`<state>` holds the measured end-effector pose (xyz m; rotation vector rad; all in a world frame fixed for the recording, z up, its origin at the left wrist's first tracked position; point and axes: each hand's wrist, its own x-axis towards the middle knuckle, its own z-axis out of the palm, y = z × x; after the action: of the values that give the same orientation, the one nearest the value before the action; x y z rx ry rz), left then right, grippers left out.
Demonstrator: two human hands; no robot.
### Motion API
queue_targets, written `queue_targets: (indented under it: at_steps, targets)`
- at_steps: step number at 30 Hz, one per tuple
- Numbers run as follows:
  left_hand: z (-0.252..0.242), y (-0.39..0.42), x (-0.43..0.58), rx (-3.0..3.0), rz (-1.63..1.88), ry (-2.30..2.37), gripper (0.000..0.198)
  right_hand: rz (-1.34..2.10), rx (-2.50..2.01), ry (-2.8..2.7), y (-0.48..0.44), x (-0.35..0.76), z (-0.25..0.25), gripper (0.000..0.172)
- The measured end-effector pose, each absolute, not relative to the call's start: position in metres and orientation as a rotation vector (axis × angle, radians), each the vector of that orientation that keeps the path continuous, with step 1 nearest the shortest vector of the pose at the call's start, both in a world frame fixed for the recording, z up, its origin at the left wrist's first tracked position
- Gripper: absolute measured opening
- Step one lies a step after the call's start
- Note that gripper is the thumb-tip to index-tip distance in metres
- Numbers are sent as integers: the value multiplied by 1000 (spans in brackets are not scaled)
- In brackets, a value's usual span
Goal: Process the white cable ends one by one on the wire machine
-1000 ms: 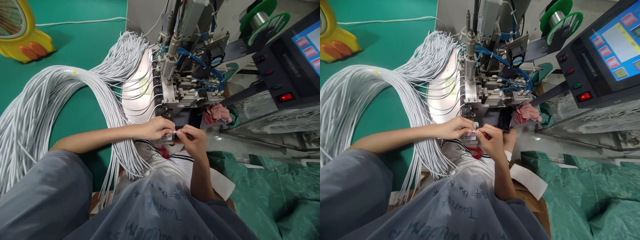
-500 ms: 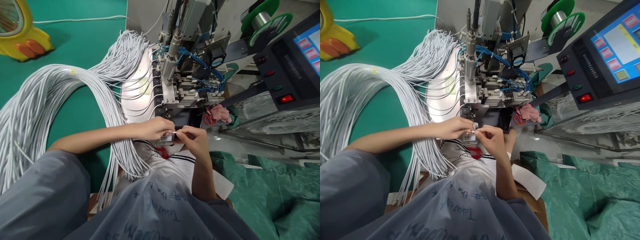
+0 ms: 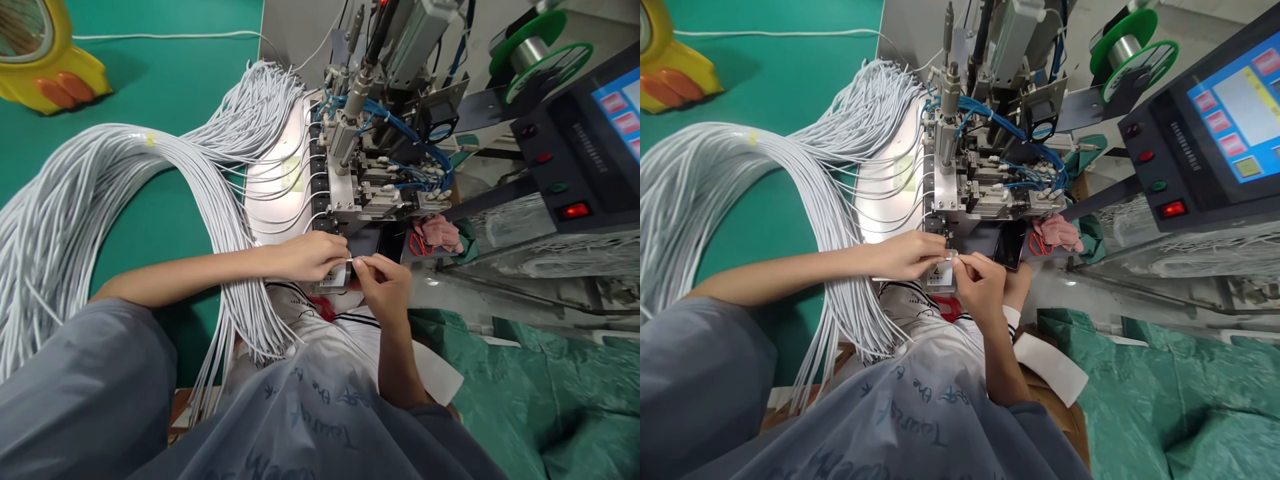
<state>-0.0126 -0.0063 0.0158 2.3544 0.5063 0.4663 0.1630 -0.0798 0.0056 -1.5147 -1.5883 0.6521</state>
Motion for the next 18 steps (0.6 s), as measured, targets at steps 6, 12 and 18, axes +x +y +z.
queue_targets:
  at_steps: [6, 12, 18]
  targets:
    - [4, -7, -8, 2143, 498, 637, 23, 692, -1463, -1482, -69, 158, -3, 24]
    - [9, -4, -6, 2016, 432, 560, 26, 639, -1455, -1263, -66, 146, -23, 24]
    - [-2, 13, -10, 2523, 246, 866, 27, 874, -1446, -1270, -39, 156, -45, 23]
